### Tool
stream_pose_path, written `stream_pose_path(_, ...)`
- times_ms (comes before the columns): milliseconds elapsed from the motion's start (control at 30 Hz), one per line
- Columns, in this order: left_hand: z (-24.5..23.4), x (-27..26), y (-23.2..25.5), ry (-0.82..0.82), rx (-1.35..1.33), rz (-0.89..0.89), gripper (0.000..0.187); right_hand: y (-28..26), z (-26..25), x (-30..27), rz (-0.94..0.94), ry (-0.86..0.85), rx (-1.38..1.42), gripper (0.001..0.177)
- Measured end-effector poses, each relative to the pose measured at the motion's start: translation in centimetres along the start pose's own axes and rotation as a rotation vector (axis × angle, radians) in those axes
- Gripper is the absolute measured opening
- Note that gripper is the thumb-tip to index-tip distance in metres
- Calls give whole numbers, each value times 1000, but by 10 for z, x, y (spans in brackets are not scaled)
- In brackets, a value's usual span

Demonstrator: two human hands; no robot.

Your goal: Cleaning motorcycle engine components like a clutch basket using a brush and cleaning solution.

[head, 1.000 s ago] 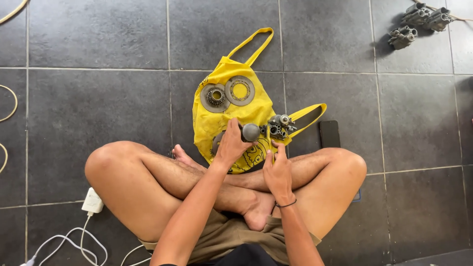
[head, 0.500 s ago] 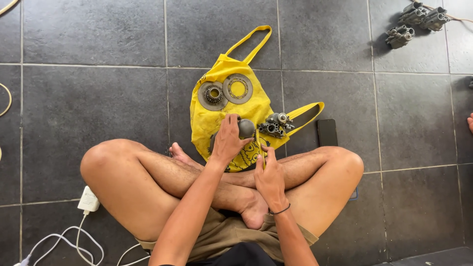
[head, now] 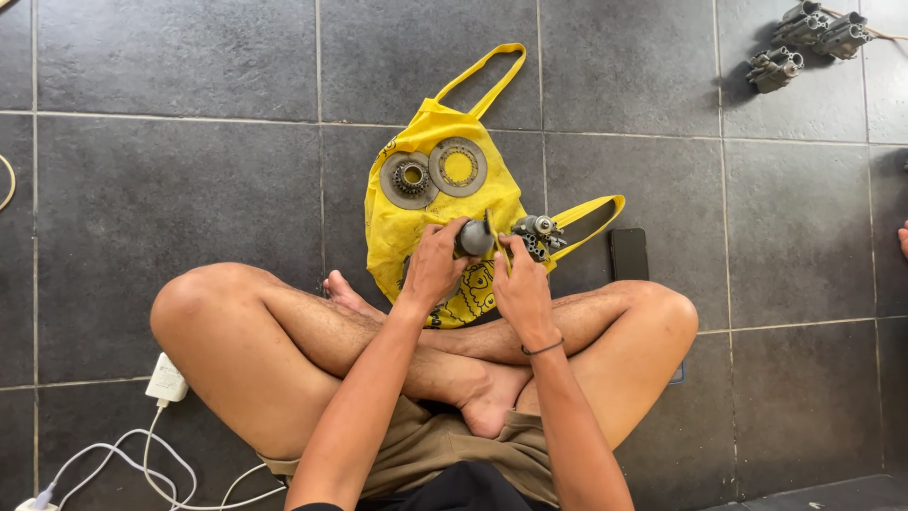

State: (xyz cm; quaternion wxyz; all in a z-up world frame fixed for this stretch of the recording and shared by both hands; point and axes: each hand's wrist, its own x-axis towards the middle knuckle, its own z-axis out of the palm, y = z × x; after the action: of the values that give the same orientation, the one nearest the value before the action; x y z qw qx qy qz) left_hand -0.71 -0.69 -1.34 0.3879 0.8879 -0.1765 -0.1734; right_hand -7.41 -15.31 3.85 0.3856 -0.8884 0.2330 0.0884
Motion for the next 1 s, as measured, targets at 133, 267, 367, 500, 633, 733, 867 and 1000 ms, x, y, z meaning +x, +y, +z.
stream_pose_path(133,2,0,-2,-20,-58,-20,60,-10,-13,-34,50,-50,-6,33)
stream_pose_path(267,4,-1,-5,-21,-33,-12,62,-14,-12,-46,100,-71,-47,33)
stream_pose_path(367,4,2,-3,-30,-11,-23,62,-6,1,-12,19,-19,-31,32)
stream_pose_path(500,2,-1,1,-48,13,-40,61,-16,-1,-4,-75,-2,-52,31)
stream_pose_path(633,4,-1,-3,-50,-45,-66,62,-13,-1,-37,-14,-38,-108,31)
stream_pose_path(733,3,-1,-3,-55,-58,-80,64,-15,0,-49,40,-58,-176,28)
stream_pose_path(867,-1,0,0,-53,-84,-61,64,-21,4,-21,9,-26,-257,30)
stream_pose_path(1000,-3,2,1,-55,-75,-64,63,-28,2,-13,-23,-12,-266,29)
